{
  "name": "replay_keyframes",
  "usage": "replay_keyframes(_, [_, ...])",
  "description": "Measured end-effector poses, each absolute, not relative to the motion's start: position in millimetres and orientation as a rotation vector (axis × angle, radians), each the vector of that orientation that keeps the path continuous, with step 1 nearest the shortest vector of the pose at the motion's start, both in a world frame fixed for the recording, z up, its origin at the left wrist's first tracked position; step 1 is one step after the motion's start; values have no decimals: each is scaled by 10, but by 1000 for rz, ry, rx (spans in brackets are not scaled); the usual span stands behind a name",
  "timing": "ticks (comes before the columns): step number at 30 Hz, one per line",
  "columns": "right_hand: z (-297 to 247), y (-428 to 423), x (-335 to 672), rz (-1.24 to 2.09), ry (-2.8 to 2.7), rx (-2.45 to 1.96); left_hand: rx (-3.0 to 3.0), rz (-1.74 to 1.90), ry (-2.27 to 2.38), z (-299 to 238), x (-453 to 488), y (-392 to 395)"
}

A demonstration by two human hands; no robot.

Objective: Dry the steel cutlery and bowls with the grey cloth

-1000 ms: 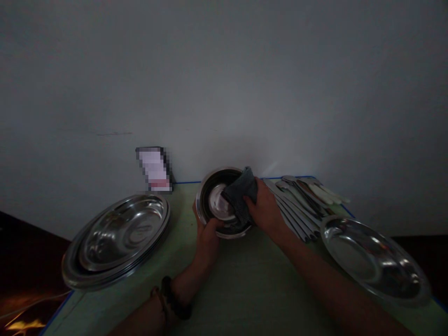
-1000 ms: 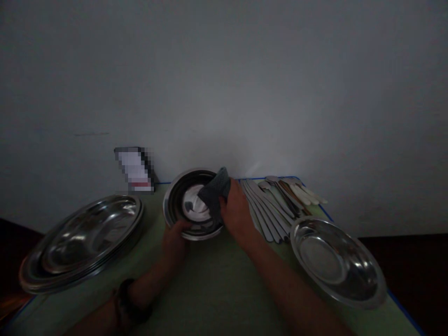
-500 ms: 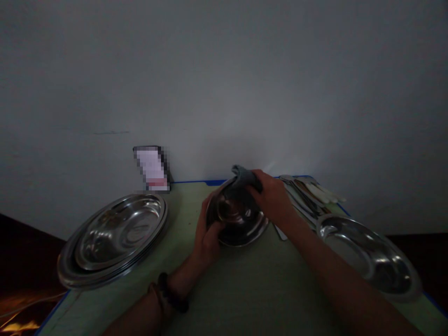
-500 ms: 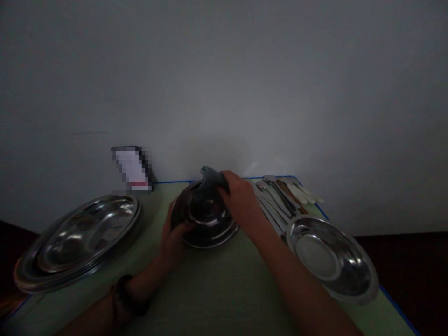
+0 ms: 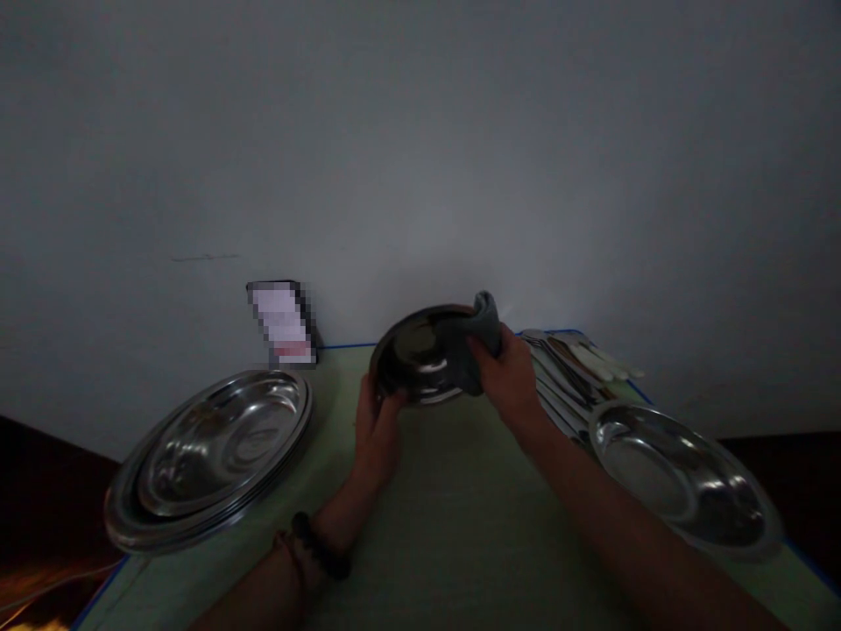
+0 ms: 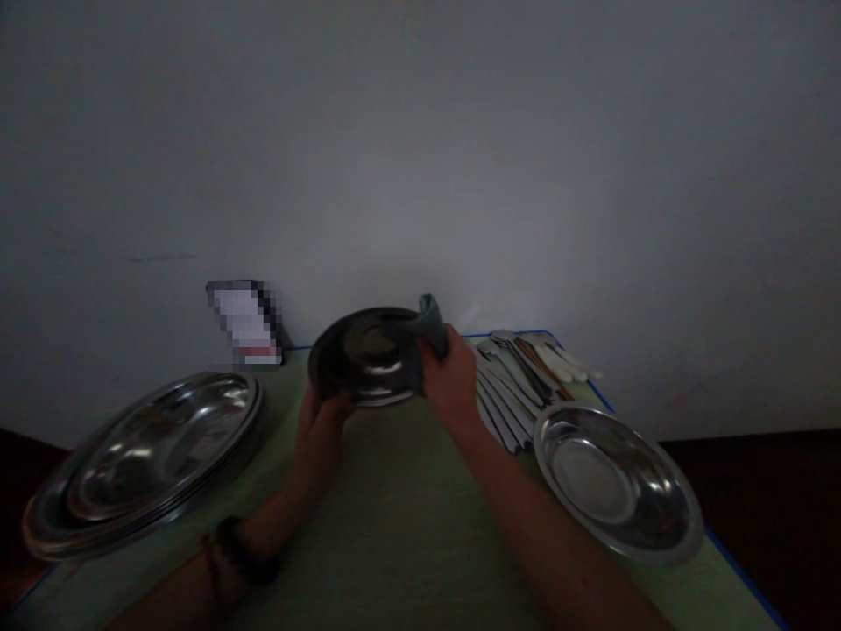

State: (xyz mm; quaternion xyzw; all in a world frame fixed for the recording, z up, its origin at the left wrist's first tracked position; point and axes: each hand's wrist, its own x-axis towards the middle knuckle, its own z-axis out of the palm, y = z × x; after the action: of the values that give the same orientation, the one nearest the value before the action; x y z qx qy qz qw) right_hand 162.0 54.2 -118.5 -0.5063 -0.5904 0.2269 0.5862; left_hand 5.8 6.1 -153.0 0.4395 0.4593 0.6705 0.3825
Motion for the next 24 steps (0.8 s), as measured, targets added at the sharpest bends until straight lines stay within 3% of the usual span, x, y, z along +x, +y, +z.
replay_keyframes(5, [-854,454,1792,96,-1791,-1061,1176,1478,1194,-1585,10,116])
replay_keyframes(10, [-850,401,1740,-18,-1924,-989,1404,1452,1121,-1598,79,60])
replay_keyframes(14, [-1055,479,1663,98,-1702,-1102,1281,1567,1198,-1610,90,48])
replay_keyframes(20, [-1526,552,1362,538,-1390,-1245,974,1581,1185,-1523,154,57])
replay_keyframes(24, [-1447,627,1543,511,-1484,-1263,934,1432,1161,-1468,170,24])
